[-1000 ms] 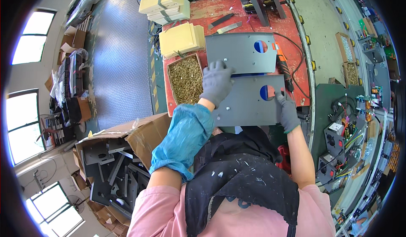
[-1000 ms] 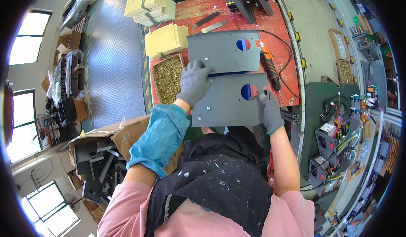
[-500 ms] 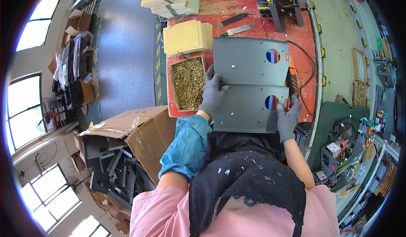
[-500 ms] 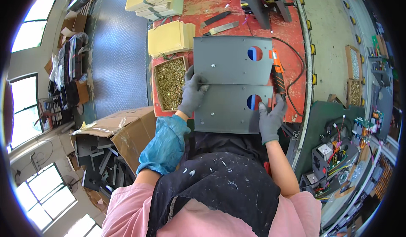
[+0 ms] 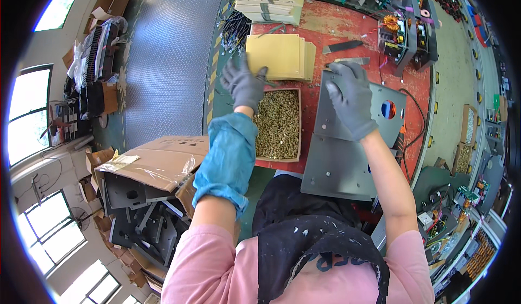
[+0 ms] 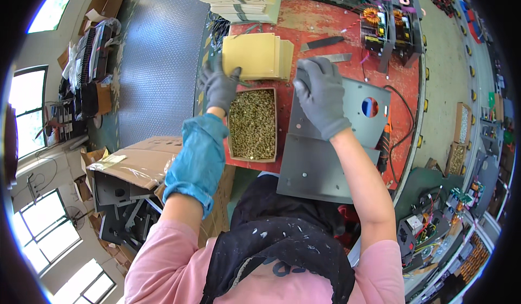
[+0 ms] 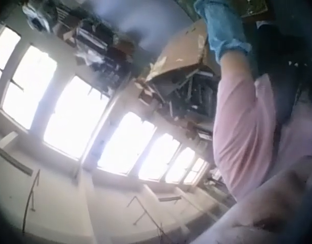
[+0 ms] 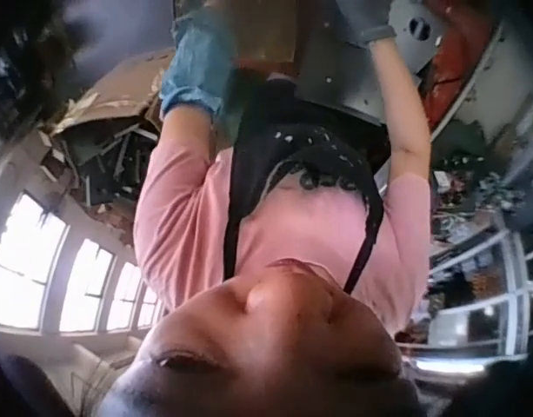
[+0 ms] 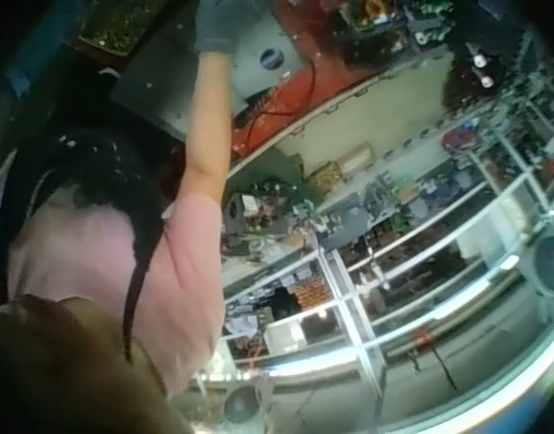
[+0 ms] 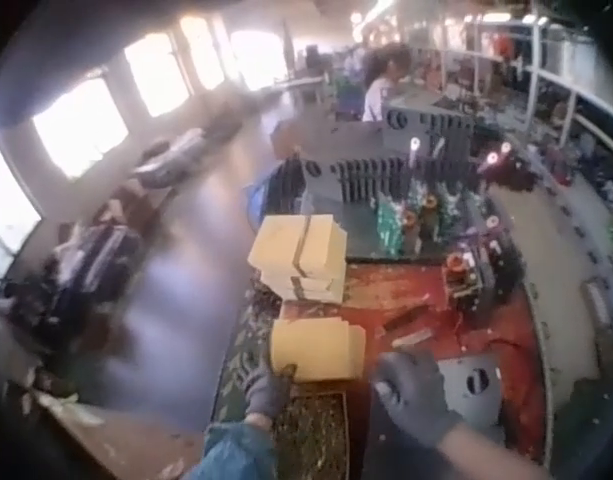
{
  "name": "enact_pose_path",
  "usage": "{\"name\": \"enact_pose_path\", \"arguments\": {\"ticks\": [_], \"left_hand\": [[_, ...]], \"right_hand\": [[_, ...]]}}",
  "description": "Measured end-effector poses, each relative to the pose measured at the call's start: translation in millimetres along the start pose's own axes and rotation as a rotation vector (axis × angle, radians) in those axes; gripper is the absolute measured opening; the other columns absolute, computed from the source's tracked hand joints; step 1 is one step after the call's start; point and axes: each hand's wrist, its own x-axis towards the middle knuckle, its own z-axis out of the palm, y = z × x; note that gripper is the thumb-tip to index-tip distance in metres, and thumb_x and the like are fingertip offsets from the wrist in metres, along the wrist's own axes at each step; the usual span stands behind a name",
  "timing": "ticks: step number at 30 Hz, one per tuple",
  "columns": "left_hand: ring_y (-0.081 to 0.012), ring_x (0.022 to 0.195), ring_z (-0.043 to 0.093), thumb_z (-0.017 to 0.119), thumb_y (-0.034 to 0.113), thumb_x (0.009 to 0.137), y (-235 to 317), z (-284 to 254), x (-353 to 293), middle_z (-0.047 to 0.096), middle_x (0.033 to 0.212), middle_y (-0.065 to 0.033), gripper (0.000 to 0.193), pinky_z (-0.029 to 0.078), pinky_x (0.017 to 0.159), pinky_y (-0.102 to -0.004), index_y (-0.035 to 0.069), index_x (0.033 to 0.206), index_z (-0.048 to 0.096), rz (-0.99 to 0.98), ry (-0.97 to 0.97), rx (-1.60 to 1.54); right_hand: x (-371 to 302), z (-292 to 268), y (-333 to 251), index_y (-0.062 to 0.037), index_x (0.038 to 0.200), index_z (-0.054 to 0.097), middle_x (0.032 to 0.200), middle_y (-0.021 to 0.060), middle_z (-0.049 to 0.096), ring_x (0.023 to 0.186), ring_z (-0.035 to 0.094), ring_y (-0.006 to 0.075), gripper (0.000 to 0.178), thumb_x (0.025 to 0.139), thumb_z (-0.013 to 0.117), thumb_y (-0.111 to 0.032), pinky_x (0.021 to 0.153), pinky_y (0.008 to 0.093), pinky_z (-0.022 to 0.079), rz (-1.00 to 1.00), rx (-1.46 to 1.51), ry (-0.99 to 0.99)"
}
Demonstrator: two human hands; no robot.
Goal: Assemble electronic circuit boards and components into metal housings using electric screwdrivers and thermal pads.
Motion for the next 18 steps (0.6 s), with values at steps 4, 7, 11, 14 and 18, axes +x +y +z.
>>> {"name": "enact_pose_path", "arguments": {"ticks": [4,7,11,14,18], "left_hand": [[-0.0351,0.13,0.036,0.073,0.045,0.076,-35,4,40,0.042,0.138,-0.0191,0.053,0.03,0.106,-0.0444,0.018,0.12,0.061,-0.306,-0.423,-0.337],[-0.0271,0.109,0.054,0.075,0.03,0.078,-55,11,46,0.058,0.119,-0.0151,0.044,0.043,0.093,-0.0386,0.01,0.114,0.062,-0.213,-0.201,-0.427],[-0.0105,0.065,0.056,0.063,0.005,0.086,-23,-19,37,0.063,0.083,-0.0025,0.013,0.048,0.062,-0.0244,0.002,0.098,0.06,-0.358,-0.163,-1.236],[-0.0084,0.067,0.055,0.061,0.004,0.087,6,-57,17,0.062,0.085,-0.0027,0.011,0.048,0.058,-0.0231,0.002,0.098,0.058,-0.329,-0.286,-1.284],[-0.0122,0.064,0.057,0.06,0.008,0.089,40,-70,-23,0.063,0.085,-0.0057,0.01,0.049,0.057,-0.0259,0.002,0.097,0.058,-0.264,-0.556,-1.252]], "right_hand": [[18,26,-8,-0.0099,0.109,0.059,0.106,0.0107,0.057,0.1,0.054,0.0318,0.034,0.076,0.067,-0.011,0.087,0.0413,0.044,0.077,0.033,-0.022],[22,37,-21,-0.0096,0.11,0.059,0.106,0.0104,0.057,0.101,0.054,0.0322,0.034,0.076,0.067,-0.01,0.088,0.0413,0.045,0.147,0.108,-0.027],[18,38,-12,-0.0073,0.113,0.057,0.106,0.0099,0.059,0.1,0.057,0.0276,0.034,0.08,0.067,-0.012,0.088,0.0378,0.047,0.237,0.137,0.008],[21,30,-12,-0.0044,0.117,0.056,0.106,0.0101,0.062,0.095,0.061,0.0209,0.036,0.085,0.066,-0.016,0.086,0.0316,0.048,0.538,0.624,0.041],[-1,4,-2,-0.0041,0.117,0.056,0.102,0.0107,0.064,0.087,0.062,0.017,0.034,0.088,0.063,-0.018,0.079,0.0293,0.049,0.47,0.668,0.149]]}}
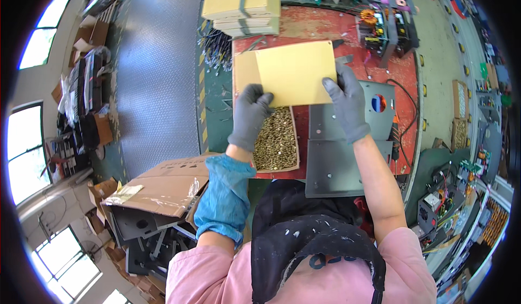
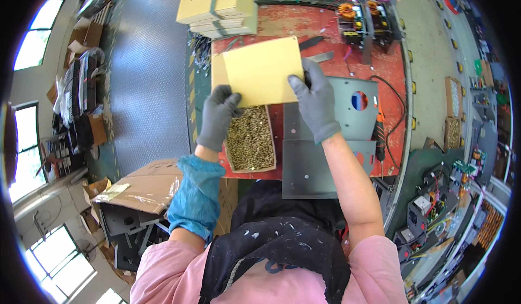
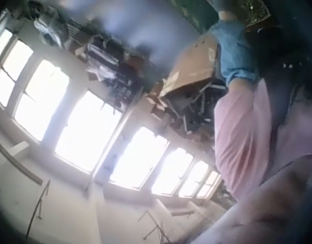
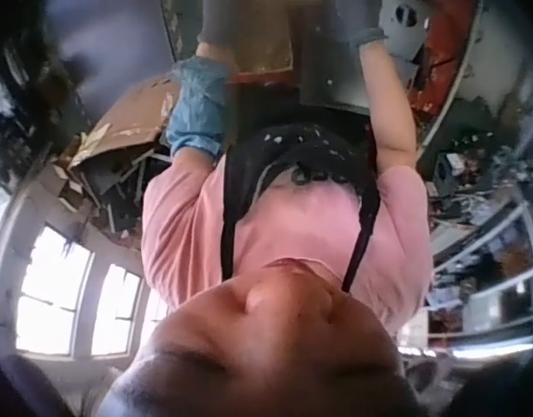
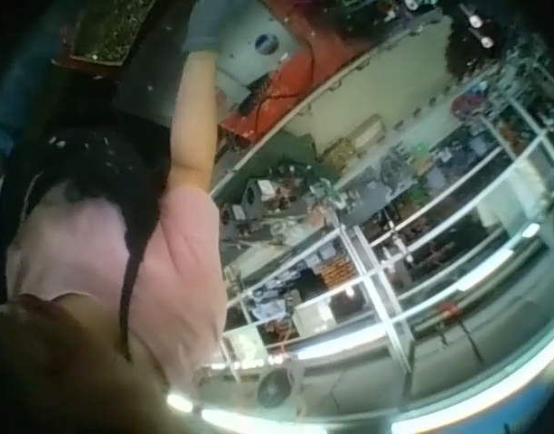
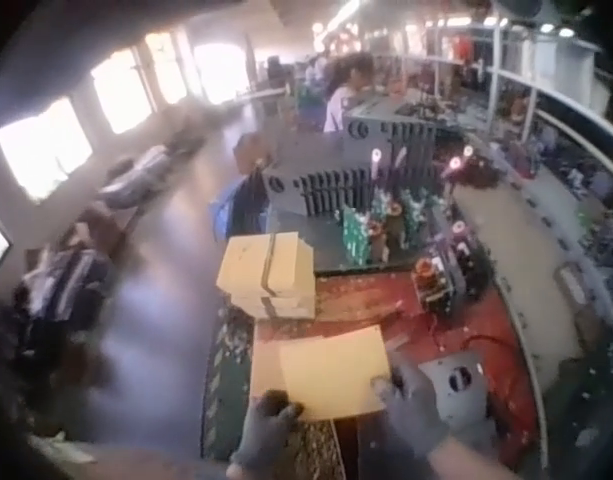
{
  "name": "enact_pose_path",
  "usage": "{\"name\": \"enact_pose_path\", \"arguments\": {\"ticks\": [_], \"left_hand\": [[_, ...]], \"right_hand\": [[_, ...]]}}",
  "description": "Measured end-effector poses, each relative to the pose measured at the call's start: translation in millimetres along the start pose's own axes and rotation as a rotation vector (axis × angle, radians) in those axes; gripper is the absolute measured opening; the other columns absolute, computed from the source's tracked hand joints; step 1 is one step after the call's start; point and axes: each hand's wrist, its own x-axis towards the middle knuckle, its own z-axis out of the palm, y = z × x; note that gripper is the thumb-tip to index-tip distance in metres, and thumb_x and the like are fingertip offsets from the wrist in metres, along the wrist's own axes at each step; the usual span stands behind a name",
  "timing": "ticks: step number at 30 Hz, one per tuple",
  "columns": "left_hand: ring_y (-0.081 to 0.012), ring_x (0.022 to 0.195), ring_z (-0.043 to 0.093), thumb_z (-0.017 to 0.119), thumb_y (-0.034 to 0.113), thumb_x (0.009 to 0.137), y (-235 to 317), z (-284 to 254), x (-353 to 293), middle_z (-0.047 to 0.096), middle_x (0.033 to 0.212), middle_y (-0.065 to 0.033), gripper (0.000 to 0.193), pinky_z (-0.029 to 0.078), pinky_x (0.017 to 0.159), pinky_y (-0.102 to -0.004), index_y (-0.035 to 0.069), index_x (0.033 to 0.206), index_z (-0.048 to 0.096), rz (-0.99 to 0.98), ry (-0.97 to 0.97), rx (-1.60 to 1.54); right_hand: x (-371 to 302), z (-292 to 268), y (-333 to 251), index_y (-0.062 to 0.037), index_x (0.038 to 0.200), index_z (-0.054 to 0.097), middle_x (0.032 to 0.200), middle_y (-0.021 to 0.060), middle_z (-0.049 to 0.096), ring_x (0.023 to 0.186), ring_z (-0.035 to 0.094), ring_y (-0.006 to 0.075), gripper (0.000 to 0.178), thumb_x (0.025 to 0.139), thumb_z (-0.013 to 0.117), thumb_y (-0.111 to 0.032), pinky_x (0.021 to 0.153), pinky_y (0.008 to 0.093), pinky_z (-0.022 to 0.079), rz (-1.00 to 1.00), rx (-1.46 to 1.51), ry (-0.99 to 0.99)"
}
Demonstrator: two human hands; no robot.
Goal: Assemble electronic circuit boards and components into metal housings using electric screwdrivers and thermal pads.
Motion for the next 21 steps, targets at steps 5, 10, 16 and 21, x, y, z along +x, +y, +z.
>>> {"name": "enact_pose_path", "arguments": {"ticks": [5,10,16,21], "left_hand": [[-0.0367,0.079,0.065,0.059,0.044,0.086,-15,66,-19,0.067,0.081,-0.0156,0.035,0.05,0.068,-0.0471,0.01,0.09,0.065,0.092,-0.136,0.897],[-0.0339,0.081,0.066,0.058,0.044,0.086,-23,104,-18,0.068,0.083,-0.0138,0.034,0.052,0.07,-0.0463,0.012,0.092,0.068,-0.008,-0.275,1.068],[-0.0334,0.082,0.067,0.057,0.045,0.086,-22,105,-9,0.069,0.084,-0.0137,0.036,0.052,0.069,-0.046,0.011,0.095,0.068,-0.017,-0.289,1.105],[-0.0312,0.08,0.066,0.057,0.045,0.087,-20,109,-9,0.069,0.079,-0.0109,0.035,0.051,0.071,-0.0441,0.014,0.096,0.07,-0.035,-0.27,1.175]], "right_hand": [[-43,-76,29,-0.0059,0.109,0.061,0.095,0.013,0.066,0.085,0.064,0.0247,0.026,0.087,0.063,-0.019,0.075,0.0329,0.049,0.164,-0.545,0.146],[-54,-105,54,-0.0074,0.108,0.064,0.098,0.0152,0.065,0.09,0.063,0.0347,0.028,0.086,0.062,-0.026,0.077,0.0424,0.049,0.321,-0.863,0.182],[-55,-102,69,-0.008,0.11,0.062,0.1,0.0144,0.064,0.089,0.063,0.0336,0.03,0.086,0.063,-0.026,0.076,0.042,0.049,0.262,-0.912,0.192],[-53,-100,68,-0.0059,0.11,0.061,0.099,0.0155,0.064,0.088,0.063,0.0303,0.028,0.087,0.062,-0.022,0.078,0.039,0.048,0.273,-0.859,0.2]]}}
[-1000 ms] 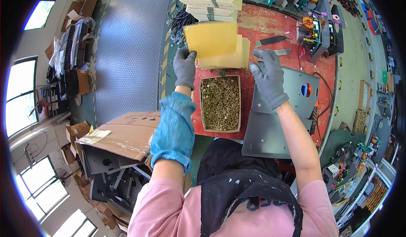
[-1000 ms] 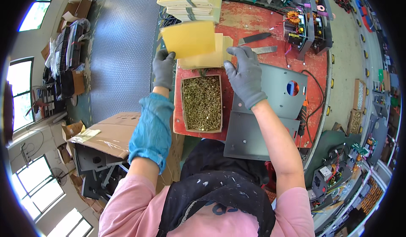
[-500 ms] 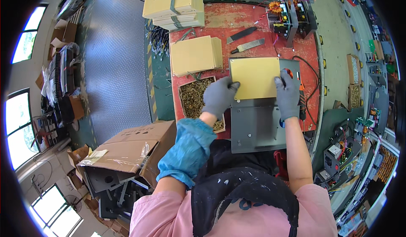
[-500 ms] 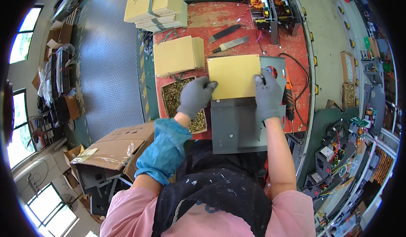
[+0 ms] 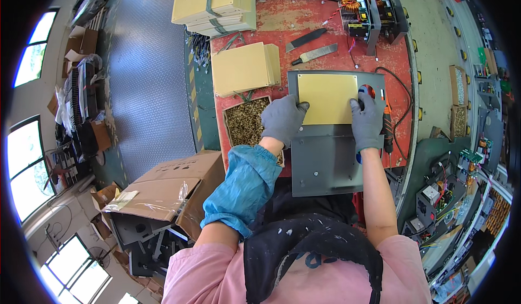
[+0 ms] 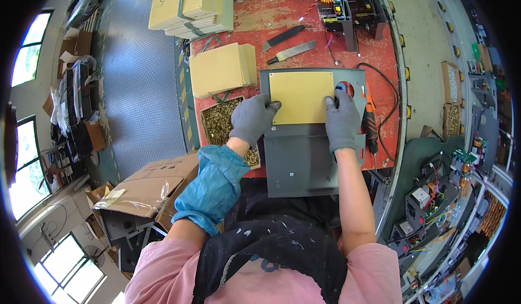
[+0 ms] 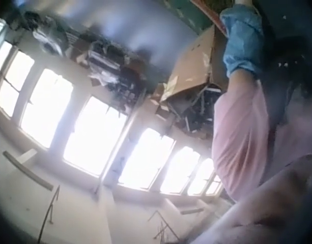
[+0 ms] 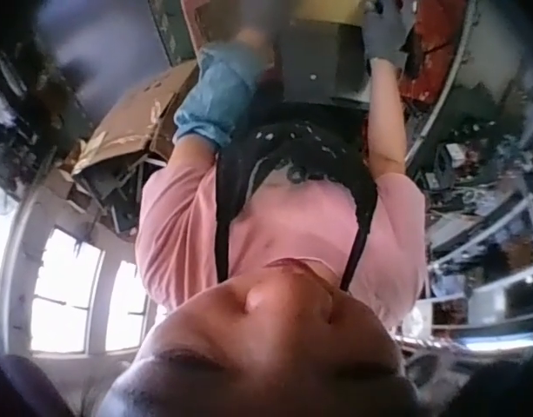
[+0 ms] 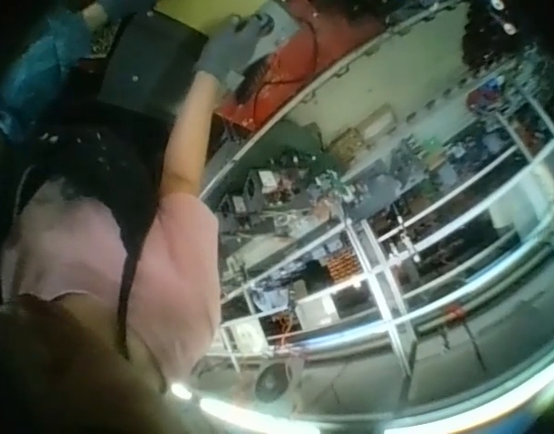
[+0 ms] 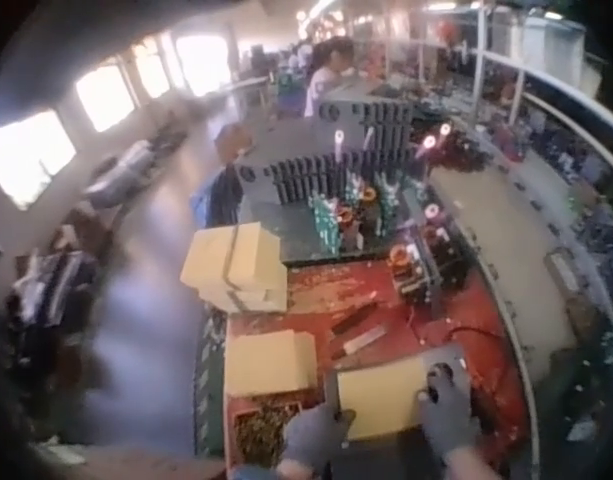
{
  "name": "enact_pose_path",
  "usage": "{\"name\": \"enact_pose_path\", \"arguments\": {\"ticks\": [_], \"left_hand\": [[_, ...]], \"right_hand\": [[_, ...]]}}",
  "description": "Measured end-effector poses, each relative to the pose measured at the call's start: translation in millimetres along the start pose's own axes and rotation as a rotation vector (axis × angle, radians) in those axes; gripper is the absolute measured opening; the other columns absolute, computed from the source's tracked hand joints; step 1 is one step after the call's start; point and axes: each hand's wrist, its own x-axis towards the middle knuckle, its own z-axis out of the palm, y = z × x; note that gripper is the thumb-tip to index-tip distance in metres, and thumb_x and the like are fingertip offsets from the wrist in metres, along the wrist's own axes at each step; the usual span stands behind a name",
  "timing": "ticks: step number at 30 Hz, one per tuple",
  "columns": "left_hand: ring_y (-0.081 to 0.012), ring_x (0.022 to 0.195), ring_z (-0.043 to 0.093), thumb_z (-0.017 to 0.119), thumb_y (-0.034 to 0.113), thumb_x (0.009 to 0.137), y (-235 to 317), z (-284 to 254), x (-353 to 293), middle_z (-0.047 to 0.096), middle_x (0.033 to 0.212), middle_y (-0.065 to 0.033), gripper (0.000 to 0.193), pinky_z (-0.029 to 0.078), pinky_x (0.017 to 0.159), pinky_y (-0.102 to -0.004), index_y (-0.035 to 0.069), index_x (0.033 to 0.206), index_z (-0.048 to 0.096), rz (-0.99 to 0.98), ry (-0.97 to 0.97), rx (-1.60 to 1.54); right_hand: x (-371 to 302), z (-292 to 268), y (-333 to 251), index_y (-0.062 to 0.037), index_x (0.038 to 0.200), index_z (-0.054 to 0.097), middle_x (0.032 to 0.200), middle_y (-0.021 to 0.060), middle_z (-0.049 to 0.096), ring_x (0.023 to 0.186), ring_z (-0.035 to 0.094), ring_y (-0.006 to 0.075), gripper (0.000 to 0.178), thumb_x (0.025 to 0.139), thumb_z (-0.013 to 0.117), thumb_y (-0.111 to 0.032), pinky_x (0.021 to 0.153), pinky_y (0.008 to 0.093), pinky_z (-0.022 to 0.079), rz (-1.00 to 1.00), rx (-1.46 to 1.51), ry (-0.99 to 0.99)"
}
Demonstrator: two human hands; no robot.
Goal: Assemble electronic circuit boards and components into metal housings using electric screwdrivers and thermal pads.
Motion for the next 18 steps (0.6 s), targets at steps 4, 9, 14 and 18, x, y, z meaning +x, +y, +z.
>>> {"name": "enact_pose_path", "arguments": {"ticks": [4,9,14,18], "left_hand": [[-0.0319,0.081,0.066,0.057,0.045,0.086,6,-2,1,0.069,0.082,-0.0116,0.035,0.051,0.071,-0.0445,0.014,0.097,0.07,0.0,0.005,0.112],[-0.0321,0.081,0.067,0.057,0.045,0.086,4,-2,3,0.069,0.083,-0.0119,0.035,0.051,0.071,-0.0453,0.015,0.097,0.07,0.009,-0.004,0.132],[-0.0322,0.082,0.067,0.058,0.045,0.086,8,-4,3,0.07,0.083,-0.0124,0.035,0.051,0.071,-0.0456,0.015,0.097,0.07,-0.002,-0.003,0.12],[-0.0313,0.082,0.068,0.057,0.046,0.086,3,-3,3,0.07,0.085,-0.0115,0.035,0.052,0.067,-0.0453,0.014,0.094,0.069,0.008,-0.009,0.123]], "right_hand": [[-1,2,1,-0.011,0.109,0.06,0.099,0.0121,0.063,0.085,0.063,0.0318,0.028,0.086,0.063,-0.026,0.072,0.0427,0.049,0.019,-0.042,-0.009],[-1,2,-4,-0.0125,0.111,0.058,0.101,0.0121,0.061,0.084,0.062,0.0328,0.029,0.086,0.062,-0.028,0.07,0.0442,0.049,0.017,-0.11,-0.02],[1,8,5,-0.0144,0.109,0.057,0.099,0.0124,0.059,0.083,0.062,0.0332,0.027,0.085,0.063,-0.026,0.068,0.0444,0.049,-0.033,-0.075,0.06],[3,10,3,-0.0137,0.11,0.057,0.099,0.0133,0.059,0.082,0.062,0.0336,0.029,0.085,0.064,-0.026,0.068,0.0442,0.049,-0.09,-0.057,0.075]]}}
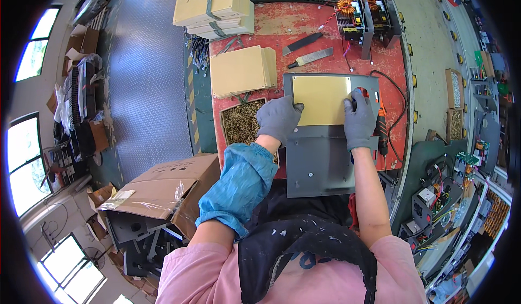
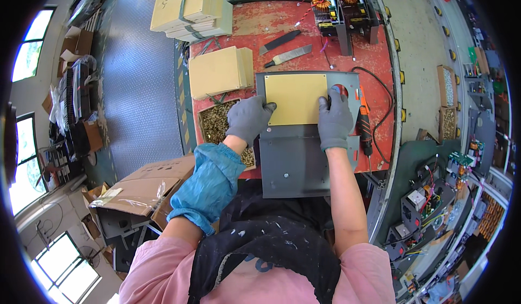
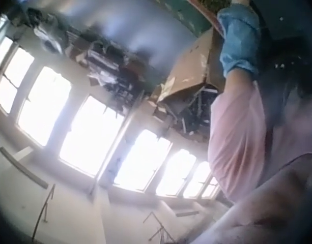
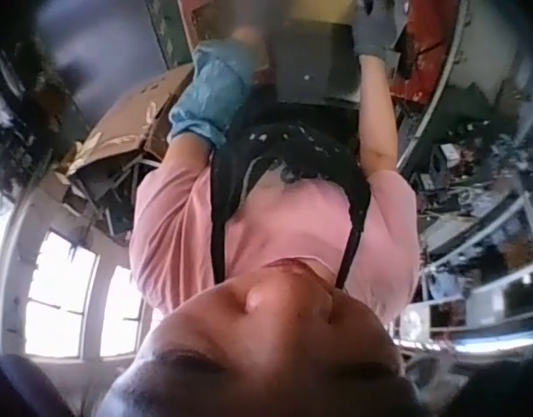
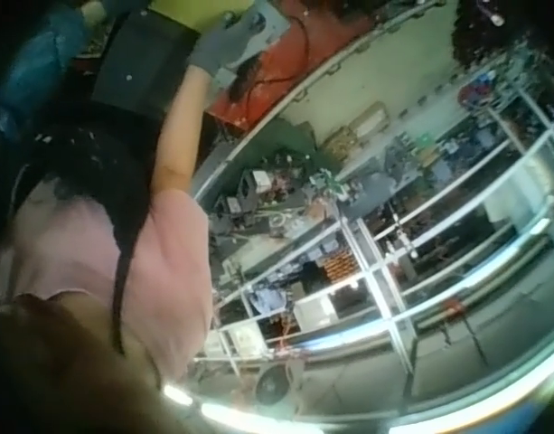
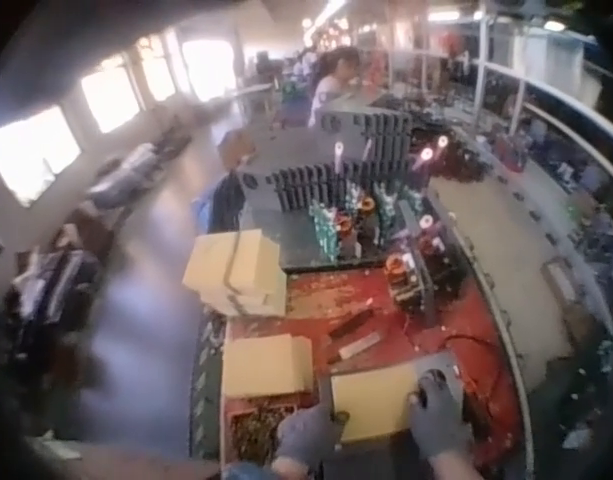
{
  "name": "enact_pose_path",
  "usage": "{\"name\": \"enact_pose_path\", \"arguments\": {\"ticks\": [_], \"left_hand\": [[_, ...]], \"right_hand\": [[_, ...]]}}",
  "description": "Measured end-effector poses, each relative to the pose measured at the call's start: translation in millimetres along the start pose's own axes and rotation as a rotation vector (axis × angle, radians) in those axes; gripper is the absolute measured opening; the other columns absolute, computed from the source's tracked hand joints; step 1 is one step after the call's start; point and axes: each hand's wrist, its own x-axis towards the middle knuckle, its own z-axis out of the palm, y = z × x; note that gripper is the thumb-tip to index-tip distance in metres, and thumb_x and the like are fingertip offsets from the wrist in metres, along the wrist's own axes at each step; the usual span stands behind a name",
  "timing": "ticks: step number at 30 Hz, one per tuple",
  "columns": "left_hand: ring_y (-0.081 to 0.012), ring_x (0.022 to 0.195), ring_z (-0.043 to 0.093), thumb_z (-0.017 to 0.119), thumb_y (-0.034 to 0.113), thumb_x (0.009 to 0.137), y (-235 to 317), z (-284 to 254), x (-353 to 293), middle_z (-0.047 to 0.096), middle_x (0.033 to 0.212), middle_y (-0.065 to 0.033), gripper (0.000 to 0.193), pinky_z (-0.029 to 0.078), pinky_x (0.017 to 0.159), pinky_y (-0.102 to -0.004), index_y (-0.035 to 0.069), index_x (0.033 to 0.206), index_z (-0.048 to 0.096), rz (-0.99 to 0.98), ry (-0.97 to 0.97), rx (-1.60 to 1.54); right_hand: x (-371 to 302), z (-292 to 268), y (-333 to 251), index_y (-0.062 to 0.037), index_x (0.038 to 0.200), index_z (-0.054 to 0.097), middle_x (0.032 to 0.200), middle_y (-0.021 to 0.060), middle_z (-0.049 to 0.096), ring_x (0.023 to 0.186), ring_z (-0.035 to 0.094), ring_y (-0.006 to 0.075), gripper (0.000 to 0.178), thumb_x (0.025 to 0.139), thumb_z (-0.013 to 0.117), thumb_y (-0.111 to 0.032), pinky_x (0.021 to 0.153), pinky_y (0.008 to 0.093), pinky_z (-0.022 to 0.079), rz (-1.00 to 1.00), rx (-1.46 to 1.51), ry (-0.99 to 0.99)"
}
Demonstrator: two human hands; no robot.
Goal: Assemble electronic circuit boards and components into metal housings using electric screwdrivers and thermal pads.
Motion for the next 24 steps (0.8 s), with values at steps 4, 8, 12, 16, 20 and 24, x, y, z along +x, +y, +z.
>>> {"name": "enact_pose_path", "arguments": {"ticks": [4,8,12,16,20,24], "left_hand": [[-0.0327,0.079,0.068,0.058,0.048,0.084,-6,-3,-2,0.07,0.08,-0.013,0.038,0.052,0.066,-0.0461,0.012,0.091,0.07,0.013,0.05,0.004],[-0.0318,0.097,0.064,0.062,0.051,0.081,-29,-24,11,0.068,0.099,-0.015,0.044,0.05,0.076,-0.0458,0.012,0.102,0.066,-0.128,0.029,-0.152],[-0.03,0.126,0.041,0.068,0.053,0.076,-115,-35,55,0.048,0.13,-0.0114,0.07,0.036,0.097,-0.0469,0.017,0.133,0.047,-0.606,0.585,0.055],[-0.0298,0.12,0.047,0.07,0.051,0.076,-168,-53,69,0.052,0.126,-0.0127,0.066,0.04,0.094,-0.0451,0.014,0.128,0.053,-0.647,0.437,-0.128],[-0.0272,0.1,0.06,0.071,0.035,0.081,-212,-37,72,0.064,0.107,-0.0129,0.041,0.046,0.087,-0.0376,0.007,0.11,0.064,-0.404,0.633,-0.35],[-0.0126,0.073,0.06,0.063,0.012,0.089,-183,-45,43,0.066,0.086,-0.0037,0.019,0.048,0.069,-0.0256,-0.001,0.102,0.063,-0.136,0.759,-1.219]], "right_hand": [[-1,-3,-7,-0.0122,0.114,0.057,0.099,0.0125,0.06,0.082,0.063,0.0308,0.032,0.085,0.063,-0.025,0.069,0.0425,0.049,-0.002,-0.037,0.02],[-2,-33,-12,-0.0099,0.116,0.058,0.099,0.0111,0.06,0.081,0.064,0.0256,0.032,0.087,0.062,-0.022,0.071,0.0383,0.05,0.015,0.033,0.096],[-6,-40,-12,-0.0079,0.114,0.059,0.099,0.0103,0.059,0.08,0.063,0.0228,0.029,0.087,0.063,-0.02,0.071,0.0358,0.049,0.018,0.092,0.114],[-10,-45,-8,-0.0066,0.111,0.06,0.097,0.0086,0.058,0.078,0.061,0.02,0.026,0.087,0.063,-0.016,0.07,0.0338,0.049,-0.03,0.15,0.14],[-13,-49,-31,-0.0058,0.11,0.06,0.095,0.0083,0.058,0.078,0.06,0.0187,0.024,0.087,0.061,-0.011,0.072,0.0316,0.048,-0.085,0.237,0.111],[-19,-59,-46,-0.0039,0.111,0.059,0.094,0.0072,0.059,0.079,0.058,0.0164,0.024,0.088,0.059,-0.01,0.073,0.0291,0.048,-0.171,0.368,0.117]]}}
